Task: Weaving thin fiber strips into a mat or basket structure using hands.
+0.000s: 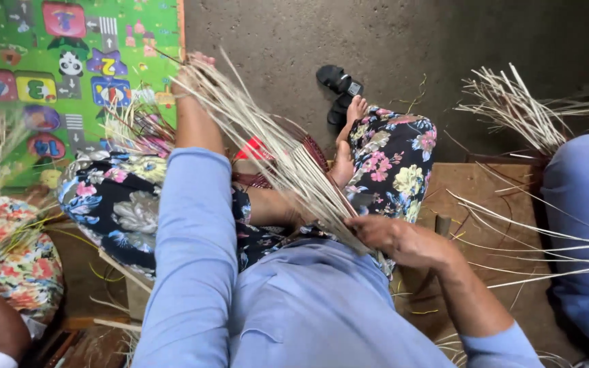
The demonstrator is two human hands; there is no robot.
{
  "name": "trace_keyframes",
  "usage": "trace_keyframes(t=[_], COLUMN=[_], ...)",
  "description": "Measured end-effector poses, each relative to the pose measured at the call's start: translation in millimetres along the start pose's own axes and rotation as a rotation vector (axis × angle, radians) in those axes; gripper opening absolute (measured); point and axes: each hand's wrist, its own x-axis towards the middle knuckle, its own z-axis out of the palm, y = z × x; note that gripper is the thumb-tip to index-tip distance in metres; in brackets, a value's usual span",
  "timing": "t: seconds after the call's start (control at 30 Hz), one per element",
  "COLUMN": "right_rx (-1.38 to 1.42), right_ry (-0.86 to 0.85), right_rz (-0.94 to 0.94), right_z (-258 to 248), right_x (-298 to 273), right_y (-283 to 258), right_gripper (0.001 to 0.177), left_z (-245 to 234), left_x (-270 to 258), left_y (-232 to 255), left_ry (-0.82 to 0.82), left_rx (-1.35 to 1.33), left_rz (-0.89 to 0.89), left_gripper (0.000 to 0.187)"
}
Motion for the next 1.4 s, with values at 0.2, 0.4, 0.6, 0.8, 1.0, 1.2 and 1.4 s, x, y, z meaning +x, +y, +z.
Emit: trace_keyframes(t=[0.2,0.4,0.6,0.8,1.0,1.2,1.4], right_rx=[0.267,0.432,0.788,0.047,-0.423,-0.270,-0.127], right_ry=[-0.070,-0.233,-0.078,-0.388,0.003,0.061,0.127], right_rz=[0.204,0.785,1.275,0.986,0.533,0.681,0.787], right_z=[-7,15,34,-35,-64,-27,-26], right_x=[-4,-80,-153,-90,73,119,131], right_y=[-31,-26,-8,6,58,167,143], right_gripper=[0.037,0.040,0.032,0.043,0.021,0.010,0.017], left_z=[26,70,73,51,92,82,77], left_x=[-32,-90,-70,-49,-182,-185,-181], left_y=[25,134,157,71,-18,-31,-6], left_ry=[0.088,0.343,0.390,0.635,-0.980,-1.010,-0.946], left_rx=[-0.188,0.048,0.252,1.441,1.662,2.139,2.058], left_rz=[0.018,0.041,0.244,0.798,1.327,1.059,0.787], left_gripper=[0.008,0.021,0.012,0.097,0.008,0.008,0.008])
